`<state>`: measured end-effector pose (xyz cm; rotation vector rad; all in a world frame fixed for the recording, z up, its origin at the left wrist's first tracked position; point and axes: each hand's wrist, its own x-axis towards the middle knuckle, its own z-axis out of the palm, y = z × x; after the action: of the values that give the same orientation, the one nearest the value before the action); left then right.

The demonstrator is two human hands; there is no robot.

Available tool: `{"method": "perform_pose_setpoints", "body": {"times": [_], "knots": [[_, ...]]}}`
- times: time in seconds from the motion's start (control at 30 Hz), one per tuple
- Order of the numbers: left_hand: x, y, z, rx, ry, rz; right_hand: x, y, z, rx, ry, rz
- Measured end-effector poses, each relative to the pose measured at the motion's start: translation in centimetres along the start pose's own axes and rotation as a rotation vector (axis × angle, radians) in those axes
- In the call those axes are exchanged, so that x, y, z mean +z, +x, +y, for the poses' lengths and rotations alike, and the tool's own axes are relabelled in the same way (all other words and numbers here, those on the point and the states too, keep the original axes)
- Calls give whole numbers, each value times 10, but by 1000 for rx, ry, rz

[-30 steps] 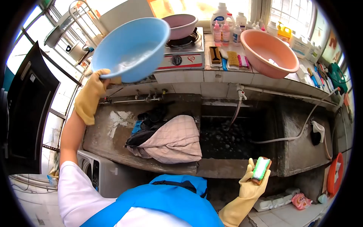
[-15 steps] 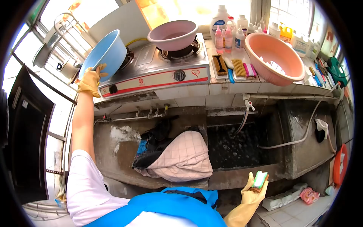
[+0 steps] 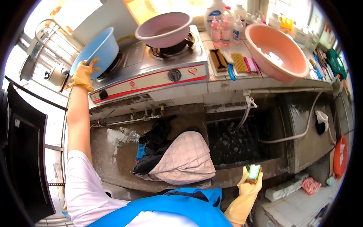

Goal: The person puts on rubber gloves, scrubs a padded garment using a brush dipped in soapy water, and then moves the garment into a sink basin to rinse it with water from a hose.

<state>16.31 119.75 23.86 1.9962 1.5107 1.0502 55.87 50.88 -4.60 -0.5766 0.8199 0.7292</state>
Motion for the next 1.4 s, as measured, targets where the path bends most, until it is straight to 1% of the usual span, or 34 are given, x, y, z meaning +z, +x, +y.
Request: {"method": "perform_pose_setpoints", "body": {"times": [0.03,0.07,0.1,0.13,0.17,0.23,0.27,0.3,0.33,0.37,0.4,0.43,0.47,0.5,0.53,0.57,0.67,0.73,0.77,0.8,0.83,0.87,0.9,0.93,1.0,1.03,1.07,1.13,1.2,1.23,1.27,1.33,1.37,1.4], "knots": [[-3,7,7,-99,343,28,-21,22,-4,-71,-109,-100],[5,-10,31,-65,440,83,-47,41,-7,-154,-210,-189],[0,-4,25,-107,368,19,-43,40,-2,-252,-456,-255],[-4,13,-5,3,414,0,-35,44,1,-361,-695,-292],[-9,32,-43,196,481,-23,-50,66,3,-333,-634,-305],[-14,52,-102,630,646,-32,-29,57,-1,-68,-118,-206],[-20,49,-122,766,598,-58,-18,52,-3,31,142,-119],[-25,28,-122,703,360,-239,-19,57,-12,174,253,-17],[-31,5,-122,608,122,-401,-30,73,-13,138,229,-12],[-41,-30,-125,305,-467,-592,-35,87,-19,158,215,59],[-33,-54,-107,-55,-1031,-759,-55,107,-26,223,225,117],[-14,-136,-14,-515,-1032,-235,-63,115,-32,197,277,178],[-29,-162,-47,-479,-986,-300,-70,123,-37,168,327,237],[-43,-184,-75,-529,-888,-421,-83,133,-50,110,350,254],[-66,-202,-122,-585,-785,-509,-87,137,-63,74,365,269],[-71,-244,-123,-625,-782,-323,-85,140,-83,49,373,282],[-100,-330,-150,-829,-753,-139,-56,145,-157,-45,359,220],[-120,-369,-191,-916,-729,-137,-43,168,-226,-72,389,-10],[-118,-392,-177,-1009,-746,19,-37,179,-260,-82,401,-124],[-112,-411,-180,-1006,-759,5,4,143,-258,-424,336,-66],[-112,-440,-199,-685,-597,-230,21,130,-261,-381,312,-55],[-97,-444,-175,-1020,-785,-122,30,124,-270,-355,295,-55],[-84,-466,-180,-892,-686,-221,33,124,-276,-328,278,-56],[-62,-476,-157,-1013,-657,-195,33,131,-273,-306,267,-63],[-28,-492,-164,-1144,-579,-390,14,157,-233,-319,66,-119],[-11,-509,-161,-1119,-593,-411,8,156,-191,-305,-38,-78],[10,-519,-152,-1104,-490,-526,4,152,-148,-289,-141,-38],[55,-534,-137,-1174,-227,-617,-15,139,-50,-140,-472,-4],[98,-547,-135,-1207,-98,-514,-34,114,43,108,-993,-153],[109,-552,-135,-1186,-146,-464,-36,96,79,122,-1136,-230],[113,-553,-142,-1162,-194,-415,-36,77,108,71,-1260,-290],[142,-562,-217,-992,-128,-316,-17,26,149,-110,-1432,-369],[155,-558,-220,-908,-88,-268,-16,34,158,-272,-1896,-385],[164,-560,-221,-835,-58,-251,-15,42,162,-321,-2219,-352]]}}
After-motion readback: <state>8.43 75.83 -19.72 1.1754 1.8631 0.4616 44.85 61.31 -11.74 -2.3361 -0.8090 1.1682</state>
